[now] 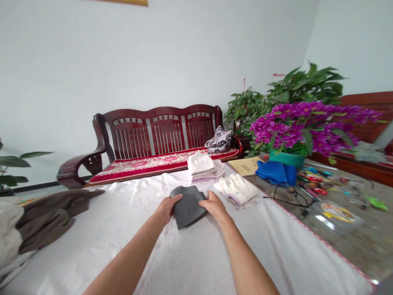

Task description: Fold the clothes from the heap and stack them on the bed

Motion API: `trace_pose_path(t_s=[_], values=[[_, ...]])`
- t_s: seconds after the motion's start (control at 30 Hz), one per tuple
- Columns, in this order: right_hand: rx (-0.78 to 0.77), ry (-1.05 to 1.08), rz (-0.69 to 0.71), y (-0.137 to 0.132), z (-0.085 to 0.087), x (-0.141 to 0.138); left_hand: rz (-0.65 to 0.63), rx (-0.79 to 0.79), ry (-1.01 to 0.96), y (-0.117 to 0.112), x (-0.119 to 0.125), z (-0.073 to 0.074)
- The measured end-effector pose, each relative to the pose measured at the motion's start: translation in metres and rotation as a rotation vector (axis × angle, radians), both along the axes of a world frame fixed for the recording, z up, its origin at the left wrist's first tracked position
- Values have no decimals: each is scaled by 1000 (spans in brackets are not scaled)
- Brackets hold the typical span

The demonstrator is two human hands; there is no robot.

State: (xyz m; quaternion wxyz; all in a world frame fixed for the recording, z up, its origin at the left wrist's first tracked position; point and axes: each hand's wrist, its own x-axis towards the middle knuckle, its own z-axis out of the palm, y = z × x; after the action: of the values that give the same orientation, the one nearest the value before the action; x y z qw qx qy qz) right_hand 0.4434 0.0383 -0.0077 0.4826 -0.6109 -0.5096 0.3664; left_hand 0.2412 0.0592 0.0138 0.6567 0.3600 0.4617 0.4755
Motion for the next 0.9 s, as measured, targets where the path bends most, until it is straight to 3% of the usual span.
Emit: trace_pose_path(t_s=[0.1,0.2,0.4,0.57,0.67,0.9], values=[[-48,47,17,-5,8,-1,-32,-2,-19,-9,4,9],[-13,178,145,-13,18,-3,-76,89,-131,-18,0,15],[38,498,313,-25,30,-14,-157,223,-254,-28,-25,36],[-43,522,465,-29,39,-31,-219,217,-207,-31,-50,49],[-35,496,503,-29,41,-41,-197,171,-203,-31,-65,46],[-149,468,432,-26,36,-60,-129,93,-217,-37,-93,24]])
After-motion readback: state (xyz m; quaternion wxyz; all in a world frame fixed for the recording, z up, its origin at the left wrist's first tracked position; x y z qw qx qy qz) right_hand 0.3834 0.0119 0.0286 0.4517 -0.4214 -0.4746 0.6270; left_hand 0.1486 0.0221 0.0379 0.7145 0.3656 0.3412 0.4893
